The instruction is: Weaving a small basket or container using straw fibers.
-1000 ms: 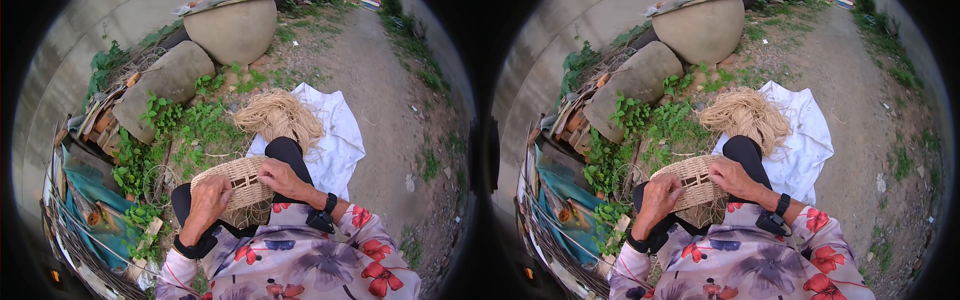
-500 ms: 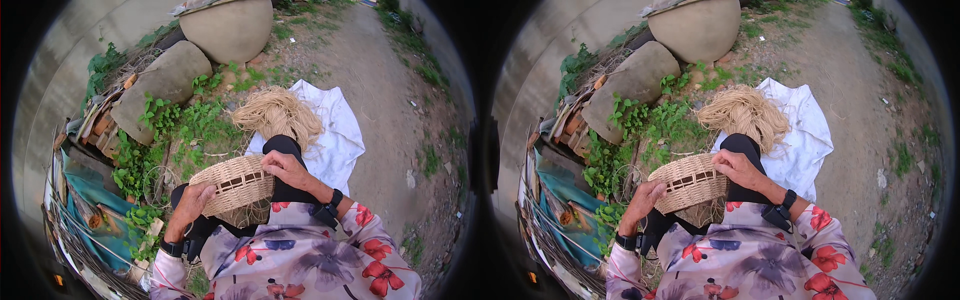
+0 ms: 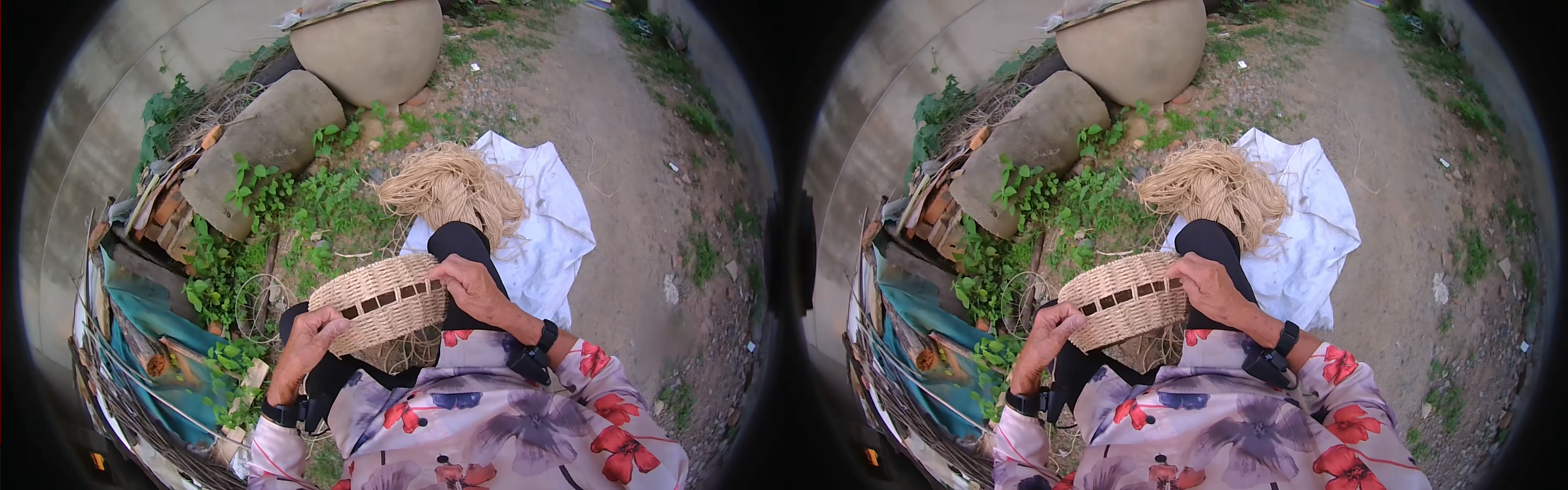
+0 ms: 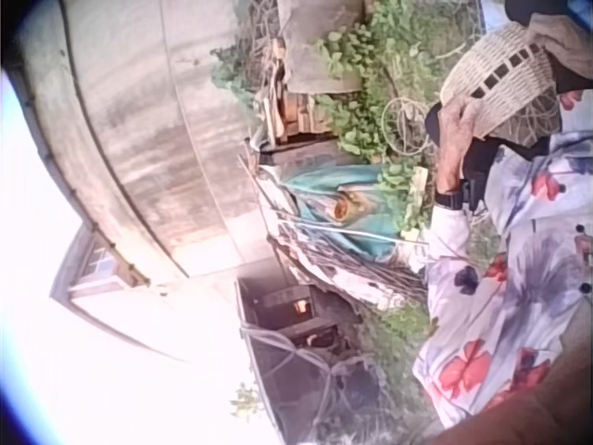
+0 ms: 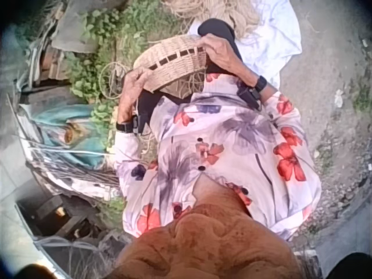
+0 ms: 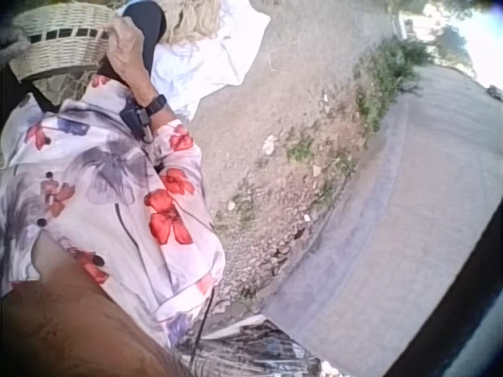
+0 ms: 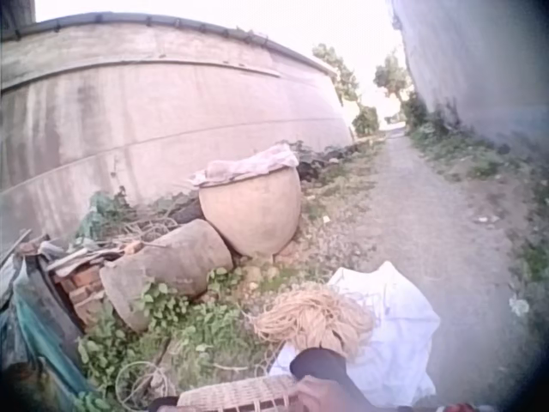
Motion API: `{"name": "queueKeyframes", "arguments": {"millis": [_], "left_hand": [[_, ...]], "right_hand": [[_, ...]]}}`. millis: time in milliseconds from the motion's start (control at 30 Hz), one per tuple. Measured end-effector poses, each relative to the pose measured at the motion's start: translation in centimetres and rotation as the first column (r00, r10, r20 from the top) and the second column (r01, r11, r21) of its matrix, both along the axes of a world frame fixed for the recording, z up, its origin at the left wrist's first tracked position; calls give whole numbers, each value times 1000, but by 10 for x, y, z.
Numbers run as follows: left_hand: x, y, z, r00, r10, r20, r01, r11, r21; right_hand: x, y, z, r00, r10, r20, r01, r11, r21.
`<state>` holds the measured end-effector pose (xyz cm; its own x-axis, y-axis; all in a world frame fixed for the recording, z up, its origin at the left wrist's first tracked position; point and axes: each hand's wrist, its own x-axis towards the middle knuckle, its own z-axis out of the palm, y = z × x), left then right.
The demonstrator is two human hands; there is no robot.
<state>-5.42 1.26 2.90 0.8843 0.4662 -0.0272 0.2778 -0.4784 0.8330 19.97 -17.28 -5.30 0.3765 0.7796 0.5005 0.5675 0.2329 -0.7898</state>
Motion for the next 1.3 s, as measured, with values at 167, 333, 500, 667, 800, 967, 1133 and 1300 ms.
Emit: {"name": "queueKeyframes", "arguments": {"millis": [167, 333, 500, 667, 800, 967, 1133, 1300], "left_hand": [[-11, 1, -17, 994, 106, -17, -107, 994, -16], [-43, 10, 25, 985, 110, -132, -65, 950, 305], [-56, -28, 81, 983, 185, 10, -179, 963, -199], [-25, -59, 77, 894, 182, 409, 21, 895, -445], [-14, -55, 54, 783, 331, 527, 41, 817, -575], [3, -50, 28, 779, 361, 513, 17, 805, -593], [8, -38, -6, 893, 248, 376, -335, 924, 184], [18, -39, -20, 863, 133, 487, -423, 717, 554]], "right_hand": [[2, -5, -7, 965, 119, 233, -120, 993, -12], [6, -3, 29, 974, 36, 226, -20, 997, -74], [-34, 30, 110, 922, 288, 258, -311, 949, 50], [-107, 50, 113, 720, 674, -166, -654, 739, 163], [-98, 37, 86, 914, 389, -117, -370, 916, 159], [-81, 23, 90, 972, 100, 213, -131, 982, 139], [-67, 29, 77, 976, 50, 211, -56, 998, 22], [-61, 43, 66, 903, 73, 423, -22, 992, -125]]}}
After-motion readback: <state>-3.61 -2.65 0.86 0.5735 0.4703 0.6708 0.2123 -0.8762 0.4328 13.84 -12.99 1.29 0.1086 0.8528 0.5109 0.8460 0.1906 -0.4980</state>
